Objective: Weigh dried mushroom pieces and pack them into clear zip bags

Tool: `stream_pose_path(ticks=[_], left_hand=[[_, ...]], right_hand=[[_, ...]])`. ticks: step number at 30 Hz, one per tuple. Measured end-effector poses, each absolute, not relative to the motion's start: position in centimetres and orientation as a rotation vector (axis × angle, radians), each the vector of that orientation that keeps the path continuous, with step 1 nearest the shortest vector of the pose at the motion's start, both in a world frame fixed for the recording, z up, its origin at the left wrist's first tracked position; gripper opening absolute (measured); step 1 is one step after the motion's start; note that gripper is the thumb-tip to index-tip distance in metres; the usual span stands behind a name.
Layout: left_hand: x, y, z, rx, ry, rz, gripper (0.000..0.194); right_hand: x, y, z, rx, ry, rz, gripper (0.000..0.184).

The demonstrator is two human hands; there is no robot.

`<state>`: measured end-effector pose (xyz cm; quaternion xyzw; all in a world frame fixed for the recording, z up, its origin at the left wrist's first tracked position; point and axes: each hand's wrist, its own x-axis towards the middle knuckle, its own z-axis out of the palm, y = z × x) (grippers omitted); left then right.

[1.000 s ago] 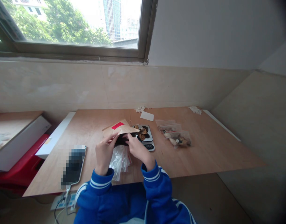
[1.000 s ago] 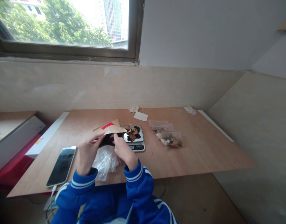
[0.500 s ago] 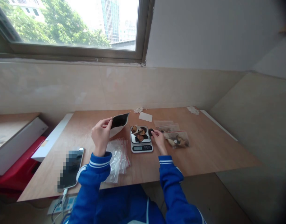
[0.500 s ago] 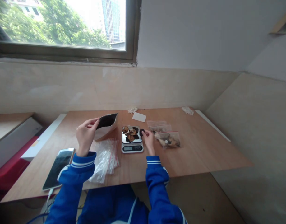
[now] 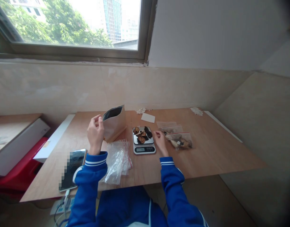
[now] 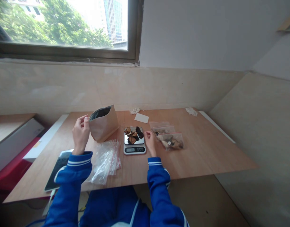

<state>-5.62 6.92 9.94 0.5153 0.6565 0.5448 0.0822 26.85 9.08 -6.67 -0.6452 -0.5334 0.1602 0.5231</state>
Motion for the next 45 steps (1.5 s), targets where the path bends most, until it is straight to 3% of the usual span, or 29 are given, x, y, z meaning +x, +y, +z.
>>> stream_pose_path(ticks=[6,10,14,20,23,32,39,42,45], left_hand=[[-4.4,2.3,5.8,1.38,2.047,1.833,0.036],[-3.2,-0.9,1.1,1.678,1.887,1.295,0.024],[-2.9,-2.6,-3.0,1.888,1.824,0.921,0.026],[-3.5,-3.0,-5.1,1.941,1.853,0.506,0.019],[-3.4,-3.0,-4.1,1.913,1.784,0.574,0.014],[-0.9,-3.5,1.1,1.811,1.318,0.959,0.023],[-1.6,-3.0,1.8,1.627,1.565,1.233,0.03],[-2.5,-2.8,2.4,1.571,1.719,1.335,0.031],[-3.1,-2.7,2.7,1.555,1.771,1.338,0.033]], right_hand=[[27.2,5.0,-6.7,-1.49,-1.194,0.465,0.044],[25.5,1.7,-6.4,-1.48,-1.166,0.628,0.042],[22.0,-1.3,-5.1,-1.42,-1.312,0.81,0.037],[16.8,-4.2,-3.0,-1.322,-1.575,1.062,0.027],[14.8,-4.8,-3.3,-1.311,-1.627,1.141,0.025],[11.9,-2.9,-2.8,-1.206,-1.32,1.191,0.032],[15.0,-0.3,-1.7,-1.253,-1.436,1.066,0.037],[17.1,1.2,-2.0,-1.287,-1.597,0.836,0.035],[18.6,3.2,-1.9,-1.452,-1.75,0.404,0.023]])
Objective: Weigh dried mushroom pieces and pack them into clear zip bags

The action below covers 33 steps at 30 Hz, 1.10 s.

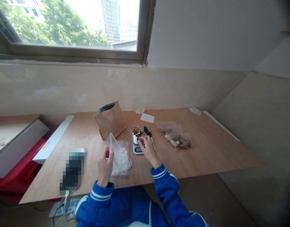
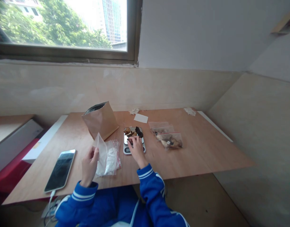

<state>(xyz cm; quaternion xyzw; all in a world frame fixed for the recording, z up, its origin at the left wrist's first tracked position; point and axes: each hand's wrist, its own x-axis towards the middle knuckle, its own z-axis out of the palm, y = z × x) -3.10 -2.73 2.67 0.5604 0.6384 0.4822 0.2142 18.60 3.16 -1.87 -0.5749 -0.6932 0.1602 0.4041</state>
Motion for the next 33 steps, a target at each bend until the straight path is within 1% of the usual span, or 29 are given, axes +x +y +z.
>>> stream_pose_path(ticks=[2,4,7,10,16,21,24,30,33], left_hand=[[-3.2,-2.7,2.6,1.543,1.784,1.325,0.034],[-3.3,-2.8,2.3,1.539,1.785,1.313,0.034],[-3.4,-2.8,1.8,1.535,1.78,1.301,0.035],[-3.6,-2.9,1.7,1.53,1.777,1.292,0.034],[-3.8,-2.9,1.4,1.522,1.772,1.28,0.034],[-3.7,-2.9,1.1,1.515,1.752,1.283,0.034],[-3.7,-2.9,1.1,1.509,1.745,1.268,0.035],[-3.8,-3.0,1.1,1.502,1.744,1.262,0.034],[-3.8,-3.1,1.0,1.5,1.744,1.244,0.034]], right_hand=[[19.0,4.4,-1.5,-1.562,-1.887,0.2,0.022],[19.0,5.3,-1.1,-1.618,-2.04,0.085,0.025],[18.8,6.2,-0.8,-1.626,-2.197,0.003,0.02],[19.1,6.7,-1.2,-1.572,-2.251,-0.003,0.014],[20.3,7.2,-1.6,-1.505,-2.285,0.073,0.011],[20.4,7.2,-1.9,-1.538,-2.233,0.106,0.023],[20.0,7.1,-2.0,-1.564,-2.166,0.166,0.022],[18.9,6.6,-1.0,-1.581,-1.9,0.357,0.019],[19.0,6.5,-0.4,-1.453,-1.708,0.575,0.022]])
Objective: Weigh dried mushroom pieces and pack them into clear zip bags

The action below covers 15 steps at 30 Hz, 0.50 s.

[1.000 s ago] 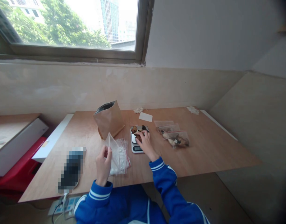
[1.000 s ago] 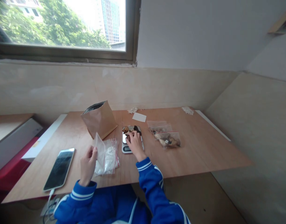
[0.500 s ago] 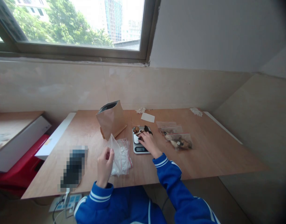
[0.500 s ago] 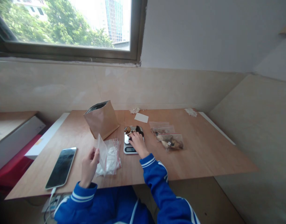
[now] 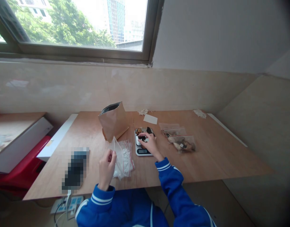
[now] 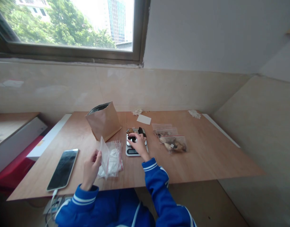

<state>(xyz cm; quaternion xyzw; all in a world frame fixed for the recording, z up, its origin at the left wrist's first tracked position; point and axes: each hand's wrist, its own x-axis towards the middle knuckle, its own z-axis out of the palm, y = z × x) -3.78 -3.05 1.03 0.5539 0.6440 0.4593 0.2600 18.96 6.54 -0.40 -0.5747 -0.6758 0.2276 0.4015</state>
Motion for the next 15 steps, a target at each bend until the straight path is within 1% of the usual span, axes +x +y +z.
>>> stream_pose_path(ticks=[3,6,8,10,13,15], left_hand=[[-3.7,-3.0,0.9,1.5,1.743,1.227,0.034],[-3.4,-3.0,0.9,1.518,1.736,1.219,0.034],[-3.3,-2.9,0.9,1.531,1.73,1.214,0.035],[-3.2,-2.9,0.8,1.537,1.728,1.206,0.035],[-3.2,-2.8,0.5,1.532,1.739,1.193,0.036],[-3.2,-2.7,0.3,1.523,1.752,1.179,0.037]], right_hand=[[19.9,6.4,0.1,-1.232,-1.457,0.862,0.032],[22.0,5.9,0.2,-1.142,-1.235,0.95,0.039],[24.2,5.2,-0.4,-1.196,-1.195,0.858,0.038],[26.6,4.6,-1.5,-1.33,-1.252,0.667,0.035],[29.6,3.6,-3.6,-1.579,-1.458,0.348,0.022],[30.3,3.0,-4.7,-1.721,-1.605,0.2,0.014]])
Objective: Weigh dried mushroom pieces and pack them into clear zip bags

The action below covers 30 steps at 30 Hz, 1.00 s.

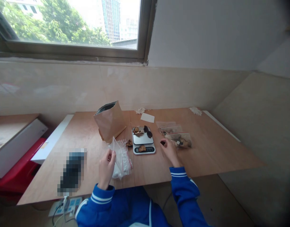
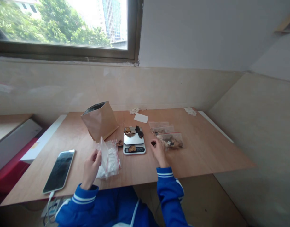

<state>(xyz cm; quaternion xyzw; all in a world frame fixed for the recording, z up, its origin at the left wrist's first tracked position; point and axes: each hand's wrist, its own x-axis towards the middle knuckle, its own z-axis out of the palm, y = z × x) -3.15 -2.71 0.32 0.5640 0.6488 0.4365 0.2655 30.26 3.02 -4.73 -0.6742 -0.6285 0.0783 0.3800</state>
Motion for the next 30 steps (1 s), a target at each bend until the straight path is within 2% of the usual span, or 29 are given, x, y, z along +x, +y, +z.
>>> stream_pose_path(ticks=[4,7,11,17,21,24,30], left_hand=[[-3.0,-2.6,0.3,1.52,1.795,1.131,0.037],[-3.0,-2.5,0.6,1.551,1.886,1.075,0.037],[-3.4,-2.4,0.9,1.586,1.983,0.978,0.036],[-3.6,-2.4,0.7,1.577,1.951,0.997,0.037],[-3.6,-2.5,0.4,1.556,1.912,0.986,0.037],[-3.6,-2.5,0.3,1.539,1.915,0.972,0.037],[-3.7,-2.5,0.4,1.544,1.899,0.986,0.037]], right_hand=[[27.6,1.9,-4.9,-1.726,-1.81,0.047,0.018],[24.1,1.1,-3.9,-1.56,-2.07,0.102,0.019],[21.7,0.7,-2.7,-1.559,-2.268,0.115,0.016],[22.5,3.2,-1.0,-1.571,-2.091,0.122,0.014],[20.9,4.7,-0.7,-1.689,-2.045,0.069,0.024],[17.8,4.1,-1.1,-1.614,-2.132,0.043,0.033],[12.8,3.5,-2.9,-1.681,-2.28,-0.069,0.02]])
